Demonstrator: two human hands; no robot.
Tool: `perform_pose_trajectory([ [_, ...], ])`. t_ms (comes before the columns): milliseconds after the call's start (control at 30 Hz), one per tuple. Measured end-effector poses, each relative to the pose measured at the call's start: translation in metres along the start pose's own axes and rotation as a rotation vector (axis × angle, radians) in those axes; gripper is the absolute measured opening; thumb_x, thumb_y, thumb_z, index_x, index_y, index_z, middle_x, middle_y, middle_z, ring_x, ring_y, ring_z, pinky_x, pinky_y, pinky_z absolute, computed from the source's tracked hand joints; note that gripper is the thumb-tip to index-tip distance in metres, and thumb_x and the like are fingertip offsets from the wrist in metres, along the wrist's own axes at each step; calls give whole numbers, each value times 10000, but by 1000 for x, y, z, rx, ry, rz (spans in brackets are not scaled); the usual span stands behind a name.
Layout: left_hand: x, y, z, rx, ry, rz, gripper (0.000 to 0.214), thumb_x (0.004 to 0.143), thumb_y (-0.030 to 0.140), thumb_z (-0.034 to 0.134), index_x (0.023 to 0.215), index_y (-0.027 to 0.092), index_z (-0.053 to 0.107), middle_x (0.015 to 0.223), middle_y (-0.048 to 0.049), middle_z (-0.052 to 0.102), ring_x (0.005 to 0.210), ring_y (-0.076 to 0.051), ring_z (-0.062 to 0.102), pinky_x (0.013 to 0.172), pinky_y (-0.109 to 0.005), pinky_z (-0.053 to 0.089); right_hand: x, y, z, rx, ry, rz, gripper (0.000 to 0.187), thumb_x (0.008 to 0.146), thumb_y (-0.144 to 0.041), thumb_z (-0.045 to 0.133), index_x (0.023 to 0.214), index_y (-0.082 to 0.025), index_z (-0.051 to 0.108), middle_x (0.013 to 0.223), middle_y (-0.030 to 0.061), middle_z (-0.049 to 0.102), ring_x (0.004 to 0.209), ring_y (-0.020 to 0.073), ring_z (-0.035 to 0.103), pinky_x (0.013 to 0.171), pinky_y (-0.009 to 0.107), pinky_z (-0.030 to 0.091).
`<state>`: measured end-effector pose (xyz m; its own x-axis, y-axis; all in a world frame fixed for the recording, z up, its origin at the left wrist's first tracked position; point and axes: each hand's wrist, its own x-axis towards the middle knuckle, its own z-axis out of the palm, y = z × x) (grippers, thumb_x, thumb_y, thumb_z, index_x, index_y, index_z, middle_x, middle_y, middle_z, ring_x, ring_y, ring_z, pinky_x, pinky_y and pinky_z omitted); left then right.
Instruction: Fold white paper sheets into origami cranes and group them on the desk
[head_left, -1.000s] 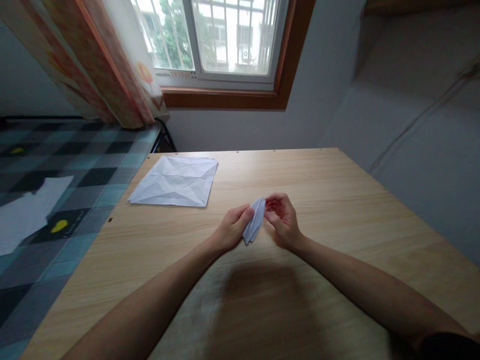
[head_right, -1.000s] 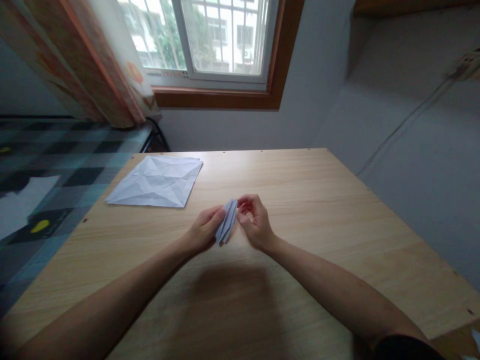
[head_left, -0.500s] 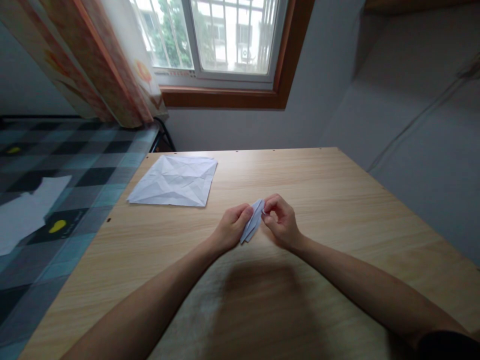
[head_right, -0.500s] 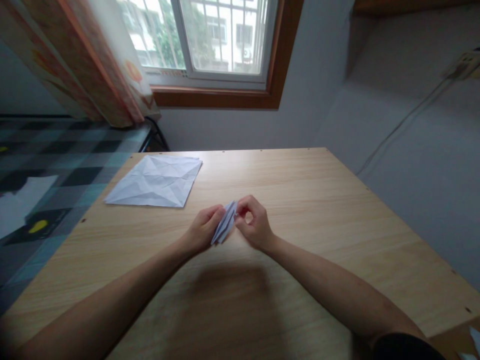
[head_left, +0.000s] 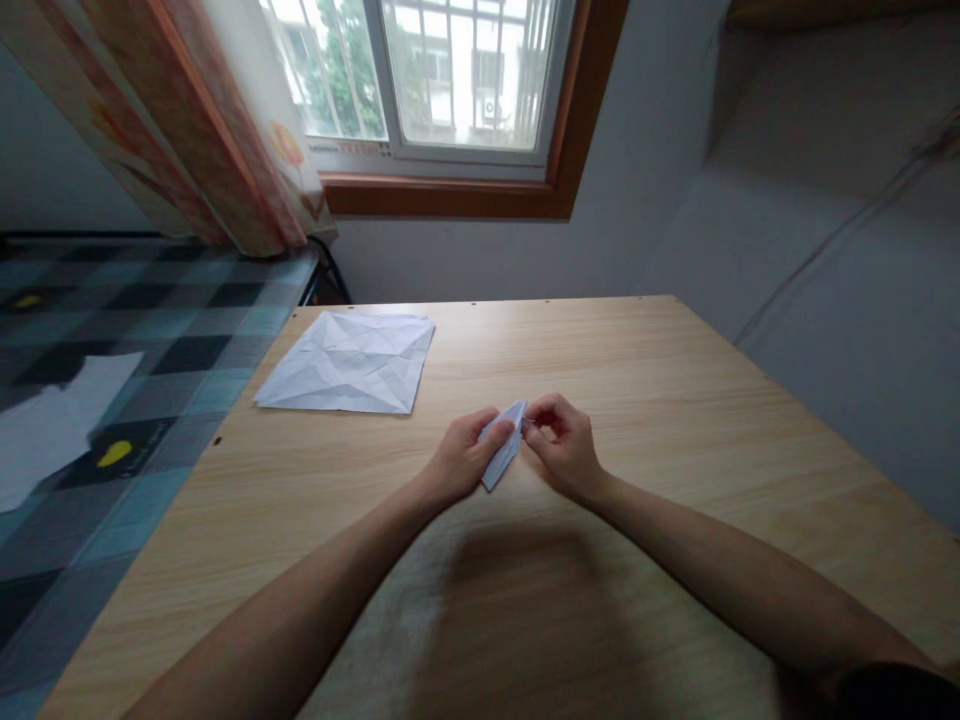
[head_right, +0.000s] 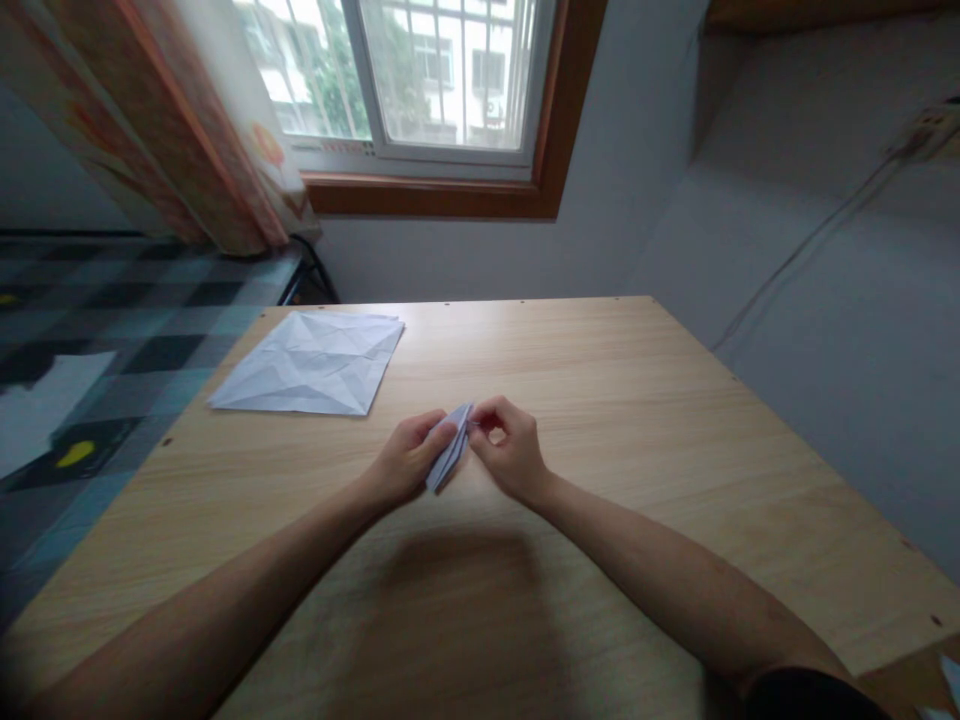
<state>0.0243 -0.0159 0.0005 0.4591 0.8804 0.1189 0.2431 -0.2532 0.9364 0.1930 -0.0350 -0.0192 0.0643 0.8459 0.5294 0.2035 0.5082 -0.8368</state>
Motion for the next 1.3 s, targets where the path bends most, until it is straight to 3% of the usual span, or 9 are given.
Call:
perform_pose_trajectory([
  [233,0,0,-1,38,-16,-18,407,846,531,543,689,156,561,602,46,455,587,-110,404,540,-235,305,-1,1,-1,144,-43,56,100,729,-113,598,745,-211,587,676,-41,602,619,119,574,597,240,467],
  [400,0,2,-1,26,43,-7,367,851,488,547,730,149,617,629,35,507,592,-110,421,550,-231,331,0,5,-2,239,-70,104,62,745,-149,622,741,-204,592,771,-8,648,708,143,603,658,266,491],
  [633,0,1,0,15,98,-7,362,844,488,564,719,153,621,622,27,510,589,-113,426,531,-223,333,2,4,-1,175,-60,90,67,793,-203,656,758,-209,599,819,13,667,768,164,627,728,306,512],
  [833,-1,2,-1,8,122,-20,340,835,470,581,717,154,620,610,35,506,578,-112,425,539,-227,340,4,1,0,175,-43,82,125,789,-213,680,747,-212,563,769,-4,620,717,146,589,684,282,492],
  [1033,0,2,-1,31,129,7,318,835,440,584,708,151,630,605,34,517,590,-118,447,556,-235,350,3,2,-1,112,-77,90,65,778,-199,637,736,-206,588,709,-19,585,677,139,548,651,268,452],
  [1300,-1,3,0,19,127,-9,340,834,464,578,714,151,633,609,34,515,584,-116,437,544,-230,341,7,4,0,292,-34,227,28,743,-212,581,771,-209,583,732,-20,599,656,138,559,633,270,460],
])
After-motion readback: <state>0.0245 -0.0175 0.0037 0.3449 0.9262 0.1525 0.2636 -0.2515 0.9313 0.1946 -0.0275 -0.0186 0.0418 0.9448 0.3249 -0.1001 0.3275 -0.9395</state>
